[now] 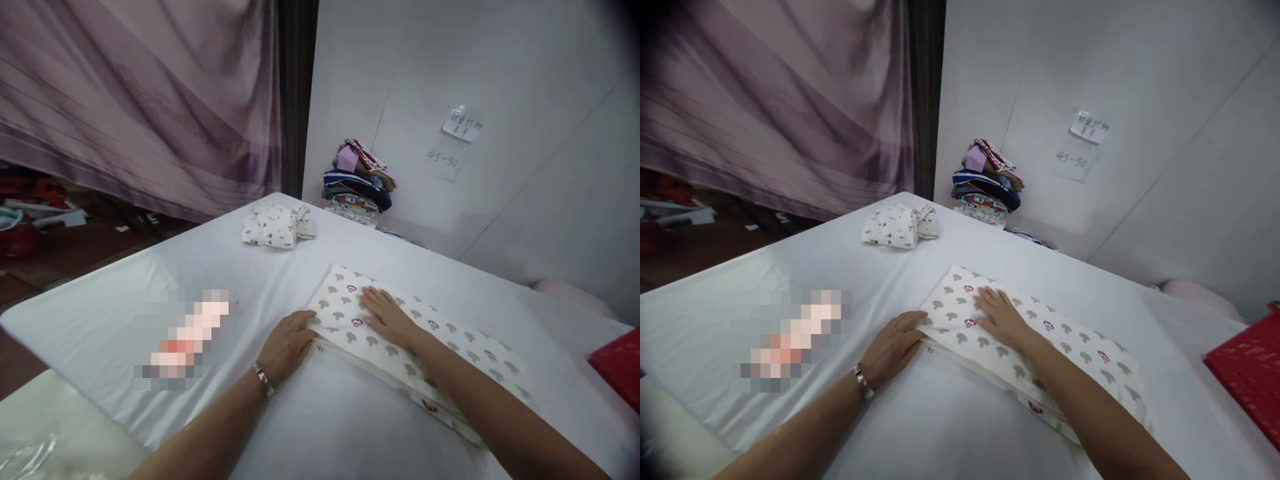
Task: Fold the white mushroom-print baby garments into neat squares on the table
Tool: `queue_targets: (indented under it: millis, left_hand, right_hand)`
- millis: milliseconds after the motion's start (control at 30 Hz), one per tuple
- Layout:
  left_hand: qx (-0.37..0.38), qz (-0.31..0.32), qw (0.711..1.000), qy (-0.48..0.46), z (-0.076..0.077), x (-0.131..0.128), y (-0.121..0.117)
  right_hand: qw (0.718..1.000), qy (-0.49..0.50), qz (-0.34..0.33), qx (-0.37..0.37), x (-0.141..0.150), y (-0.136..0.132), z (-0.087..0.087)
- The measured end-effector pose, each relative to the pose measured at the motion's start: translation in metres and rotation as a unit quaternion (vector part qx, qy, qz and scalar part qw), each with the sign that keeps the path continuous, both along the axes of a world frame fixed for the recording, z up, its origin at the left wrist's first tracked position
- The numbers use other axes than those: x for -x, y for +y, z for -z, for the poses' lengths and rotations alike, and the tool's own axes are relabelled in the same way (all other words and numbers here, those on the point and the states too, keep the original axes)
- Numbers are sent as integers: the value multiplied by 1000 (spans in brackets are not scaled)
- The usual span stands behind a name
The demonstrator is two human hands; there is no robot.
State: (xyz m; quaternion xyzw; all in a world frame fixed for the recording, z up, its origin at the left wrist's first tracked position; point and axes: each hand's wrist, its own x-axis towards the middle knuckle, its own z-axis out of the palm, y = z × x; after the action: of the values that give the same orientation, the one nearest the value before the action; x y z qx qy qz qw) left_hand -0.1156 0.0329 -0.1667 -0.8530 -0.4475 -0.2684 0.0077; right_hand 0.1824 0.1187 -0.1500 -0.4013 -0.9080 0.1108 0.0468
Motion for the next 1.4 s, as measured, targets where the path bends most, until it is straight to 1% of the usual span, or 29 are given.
queue_targets:
  millis: [67, 167, 233, 300, 367, 433, 467, 600, 633, 767, 833, 900, 1000, 1067, 1133, 1233, 1400]
  left_hand:
    - [1, 1, 1000, -1, 1, 0, 0]
    - [6, -3, 1000, -7, 1, 0, 0]
    - [17, -6, 1000, -11, 1, 0, -1]
    - [30, -8, 999, -14, 1, 0, -1]
    - [39, -11, 999, -20, 1, -1, -1]
    - [45, -12, 999, -24, 1, -1, 0]
    - [47, -14, 999, -25, 1, -1, 0]
    - [44, -25, 998, -21, 0, 0, 0]
    - [43, -25, 998, -23, 0, 0, 0]
    - [54, -16, 998, -28, 0, 1, 1]
    - [67, -19, 997, -26, 1, 1, 2]
    - [76, -27, 996, -25, 1, 1, 3]
    - [77, -32, 996, -27, 0, 3, 3]
    - [71, -26, 997, -27, 0, 3, 3]
    - [64, -20, 997, -29, 0, 4, 3]
    - [55, -16, 998, -31, 1, 3, 4]
    - [42, -10, 999, -9, -1, -2, 3]
  right_hand:
    - [1000, -8, -22, 19, 7, 12, -2]
    - [999, -22, 15, 22, 13, 29, 0]
    - [999, -27, 24, 17, 18, 32, 1]
    - [1000, -25, 2, 15, 27, 31, 1]
    - [999, -16, -34, 8, 38, 31, -1]
    - [998, -13, -62, 6, 49, 36, -3]
    - [998, -17, -65, 9, 55, 40, -3]
    - [999, -33, -22, 26, 71, 60, -2]
    - [999, -31, -21, 22, 74, 62, -1]
    - [997, -28, -64, 12, 88, 65, 5]
    - [997, -35, -66, 21, 93, 65, 7]
    - [997, -37, -53, 34, 97, 64, 7]
    - [998, -24, -42, 51, 98, 53, 1]
    - [997, -9, -50, 53, 92, 39, -4]
    - [997, 5, -64, 51, 80, 21, -8]
    - [997, 23, -53, 57, 49, -11, -12]
    - [996, 70, 35, 37, -14, -74, -13]
